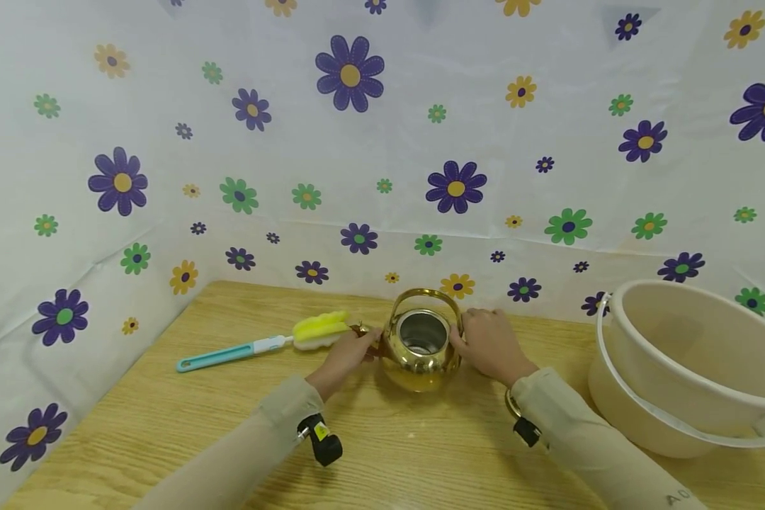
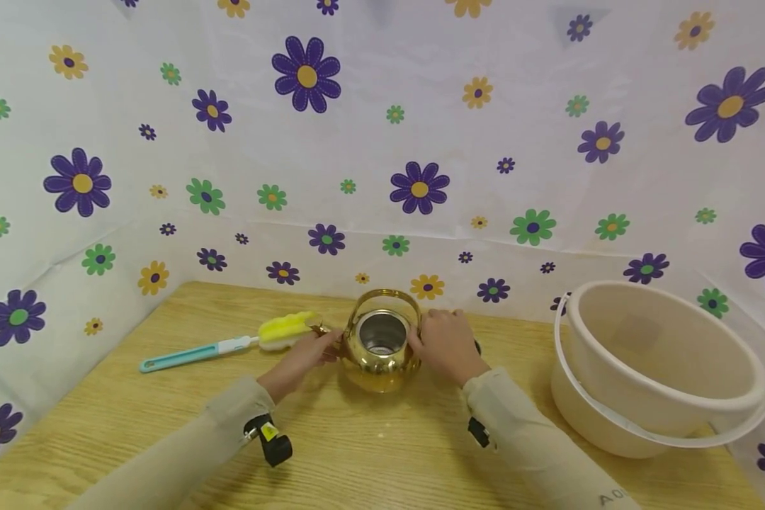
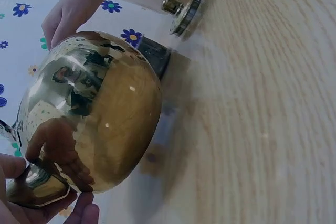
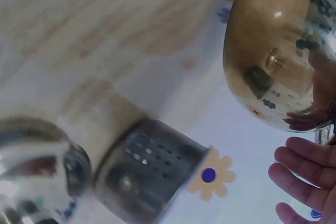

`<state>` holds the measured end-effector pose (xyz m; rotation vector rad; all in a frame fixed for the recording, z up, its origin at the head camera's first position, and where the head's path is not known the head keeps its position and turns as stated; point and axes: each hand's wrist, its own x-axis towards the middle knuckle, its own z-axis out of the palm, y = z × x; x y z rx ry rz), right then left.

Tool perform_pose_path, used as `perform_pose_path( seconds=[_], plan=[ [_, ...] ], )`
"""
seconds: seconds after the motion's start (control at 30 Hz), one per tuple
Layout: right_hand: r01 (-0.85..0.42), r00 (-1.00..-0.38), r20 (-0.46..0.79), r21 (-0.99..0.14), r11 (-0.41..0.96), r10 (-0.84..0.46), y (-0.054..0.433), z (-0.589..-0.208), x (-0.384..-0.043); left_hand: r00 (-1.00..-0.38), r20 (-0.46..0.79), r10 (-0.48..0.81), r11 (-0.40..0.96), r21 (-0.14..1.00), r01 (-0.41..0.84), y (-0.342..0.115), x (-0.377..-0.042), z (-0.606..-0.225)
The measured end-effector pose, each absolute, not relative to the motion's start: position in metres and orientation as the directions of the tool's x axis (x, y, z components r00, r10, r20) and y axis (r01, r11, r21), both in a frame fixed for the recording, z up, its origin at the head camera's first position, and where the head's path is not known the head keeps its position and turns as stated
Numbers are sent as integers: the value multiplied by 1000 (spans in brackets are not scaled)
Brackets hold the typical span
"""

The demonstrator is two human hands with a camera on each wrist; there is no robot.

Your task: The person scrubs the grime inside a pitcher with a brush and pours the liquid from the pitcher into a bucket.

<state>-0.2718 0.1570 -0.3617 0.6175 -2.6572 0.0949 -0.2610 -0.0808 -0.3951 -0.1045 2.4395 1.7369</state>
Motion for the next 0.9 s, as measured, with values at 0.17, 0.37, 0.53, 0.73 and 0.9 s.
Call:
perform_pose_path(
  seconds=[0.17,0.37,0.53,0.73,0.9],
  plan=[
    [-450,-735,522,103,887,-433,161,-348,-269,-996,-91,-10,398,913,-87,-79,-259,-378],
    [-436,-700,572,133,890,-428,171,-327,-264,-1000,-15,-12,452,892,-19,-69,-259,-358],
    [-403,-722,569,114,908,-392,186,-311,-259,-999,34,12,479,877,35,-52,-263,-344],
    [-402,-690,614,115,908,-383,213,-288,-253,-987,153,57,483,861,161,-25,-269,-325],
    [-378,-677,644,111,919,-356,236,-268,-244,-969,206,138,439,864,246,-1,-275,-309]
  ],
)
